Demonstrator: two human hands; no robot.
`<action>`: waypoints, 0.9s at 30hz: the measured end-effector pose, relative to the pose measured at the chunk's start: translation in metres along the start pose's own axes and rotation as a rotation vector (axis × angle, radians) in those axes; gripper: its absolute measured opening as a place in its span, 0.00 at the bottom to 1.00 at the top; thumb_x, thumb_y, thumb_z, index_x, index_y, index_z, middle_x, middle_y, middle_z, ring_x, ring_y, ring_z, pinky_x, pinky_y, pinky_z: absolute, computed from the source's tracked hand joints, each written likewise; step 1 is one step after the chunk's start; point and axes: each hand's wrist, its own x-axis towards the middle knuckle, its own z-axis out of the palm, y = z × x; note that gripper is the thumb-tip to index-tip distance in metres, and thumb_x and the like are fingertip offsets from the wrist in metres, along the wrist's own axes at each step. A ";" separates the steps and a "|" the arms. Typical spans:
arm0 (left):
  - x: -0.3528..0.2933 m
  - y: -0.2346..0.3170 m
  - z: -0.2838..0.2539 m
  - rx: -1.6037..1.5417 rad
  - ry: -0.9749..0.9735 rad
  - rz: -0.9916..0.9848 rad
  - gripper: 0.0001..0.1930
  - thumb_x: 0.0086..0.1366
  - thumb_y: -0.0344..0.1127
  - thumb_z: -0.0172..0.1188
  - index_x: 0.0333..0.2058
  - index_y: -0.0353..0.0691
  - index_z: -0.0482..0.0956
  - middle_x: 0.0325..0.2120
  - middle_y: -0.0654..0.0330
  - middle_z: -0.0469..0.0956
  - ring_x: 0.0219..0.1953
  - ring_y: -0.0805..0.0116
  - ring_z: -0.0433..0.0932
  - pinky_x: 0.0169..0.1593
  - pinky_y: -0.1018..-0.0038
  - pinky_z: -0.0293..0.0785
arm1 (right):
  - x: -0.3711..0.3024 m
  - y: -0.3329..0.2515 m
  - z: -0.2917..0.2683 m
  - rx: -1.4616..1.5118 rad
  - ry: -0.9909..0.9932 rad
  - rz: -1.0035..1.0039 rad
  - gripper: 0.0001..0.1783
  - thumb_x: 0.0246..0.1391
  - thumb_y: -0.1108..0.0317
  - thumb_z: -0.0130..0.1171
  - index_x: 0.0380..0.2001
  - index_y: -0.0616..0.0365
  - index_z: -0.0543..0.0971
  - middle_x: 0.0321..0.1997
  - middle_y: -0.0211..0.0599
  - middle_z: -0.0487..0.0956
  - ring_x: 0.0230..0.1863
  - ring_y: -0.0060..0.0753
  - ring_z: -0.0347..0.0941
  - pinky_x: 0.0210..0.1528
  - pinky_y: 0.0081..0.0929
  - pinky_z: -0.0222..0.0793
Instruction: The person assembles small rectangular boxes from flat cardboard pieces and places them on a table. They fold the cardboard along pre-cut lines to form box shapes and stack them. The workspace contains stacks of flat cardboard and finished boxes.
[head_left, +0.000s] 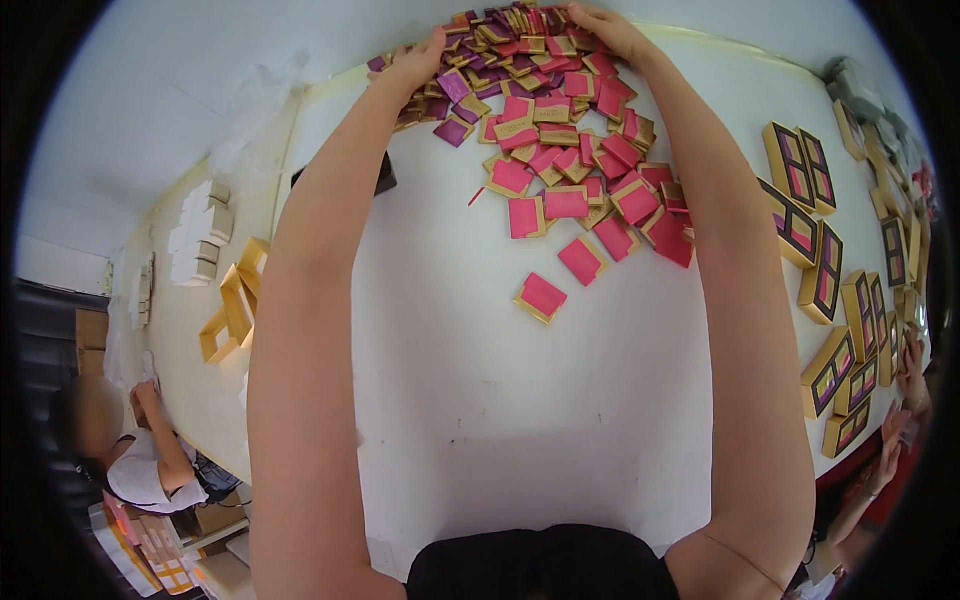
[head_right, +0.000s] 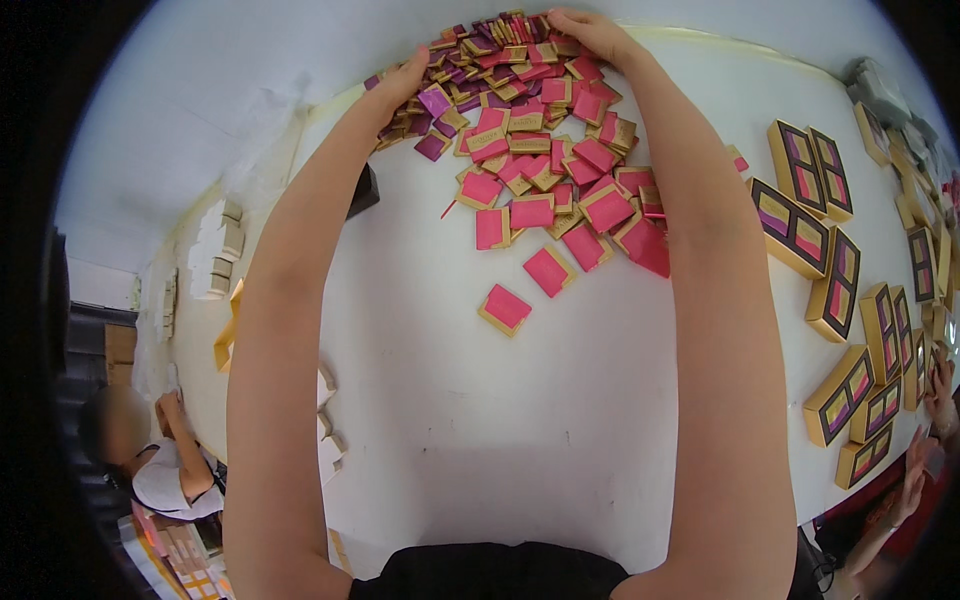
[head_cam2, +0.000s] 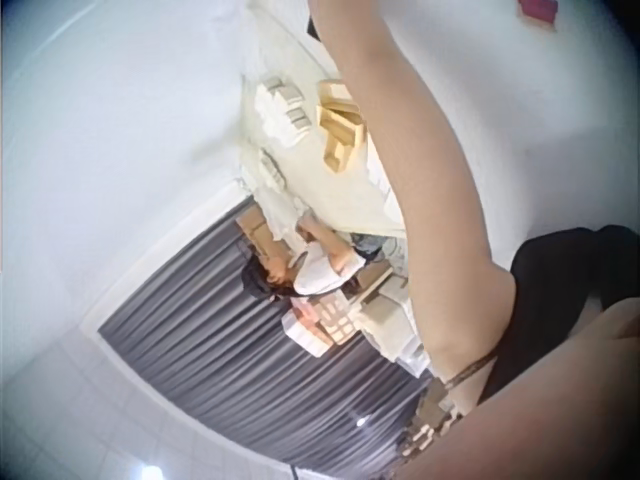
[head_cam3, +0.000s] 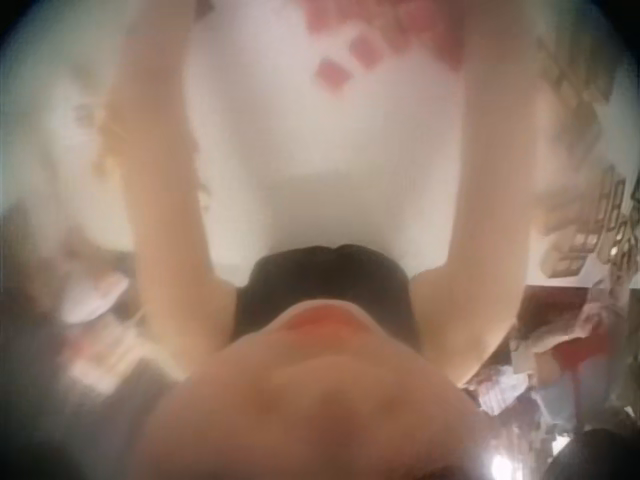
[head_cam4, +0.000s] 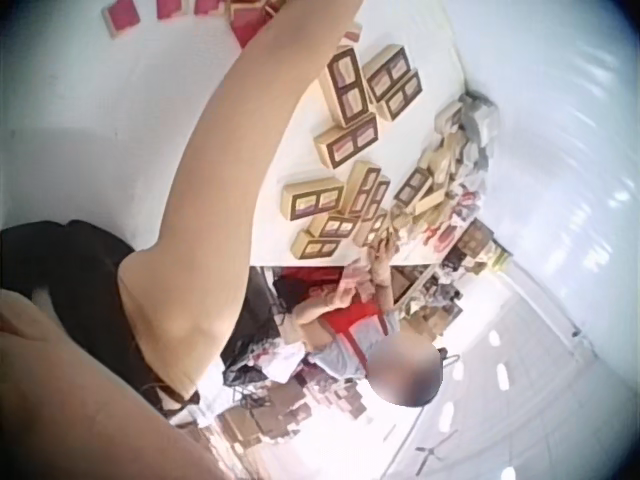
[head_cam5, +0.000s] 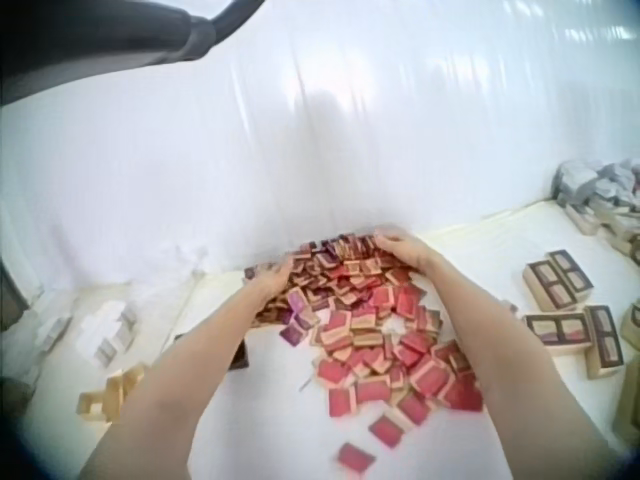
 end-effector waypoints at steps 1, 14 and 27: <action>-0.007 0.001 0.002 0.012 -0.008 0.025 0.48 0.63 0.79 0.29 0.75 0.56 0.48 0.76 0.53 0.44 0.78 0.54 0.36 0.74 0.44 0.28 | -0.006 -0.001 -0.003 -0.108 -0.041 -0.055 0.25 0.62 0.53 0.55 0.56 0.55 0.79 0.43 0.34 0.82 0.43 0.29 0.75 0.47 0.30 0.71; -0.296 0.079 0.032 0.405 0.005 1.041 0.33 0.66 0.57 0.59 0.69 0.65 0.64 0.74 0.58 0.52 0.75 0.40 0.45 0.65 0.20 0.35 | -0.281 -0.113 -0.036 -1.244 0.119 -0.324 0.21 0.64 0.58 0.56 0.56 0.56 0.76 0.59 0.41 0.78 0.62 0.48 0.72 0.64 0.50 0.63; -0.299 0.123 0.106 0.525 0.353 0.850 0.42 0.63 0.64 0.58 0.70 0.50 0.61 0.74 0.56 0.50 0.75 0.46 0.45 0.64 0.21 0.38 | -0.264 -0.085 -0.032 -1.335 -0.109 0.178 0.24 0.55 0.68 0.53 0.55 0.62 0.75 0.54 0.51 0.79 0.60 0.51 0.73 0.70 0.62 0.52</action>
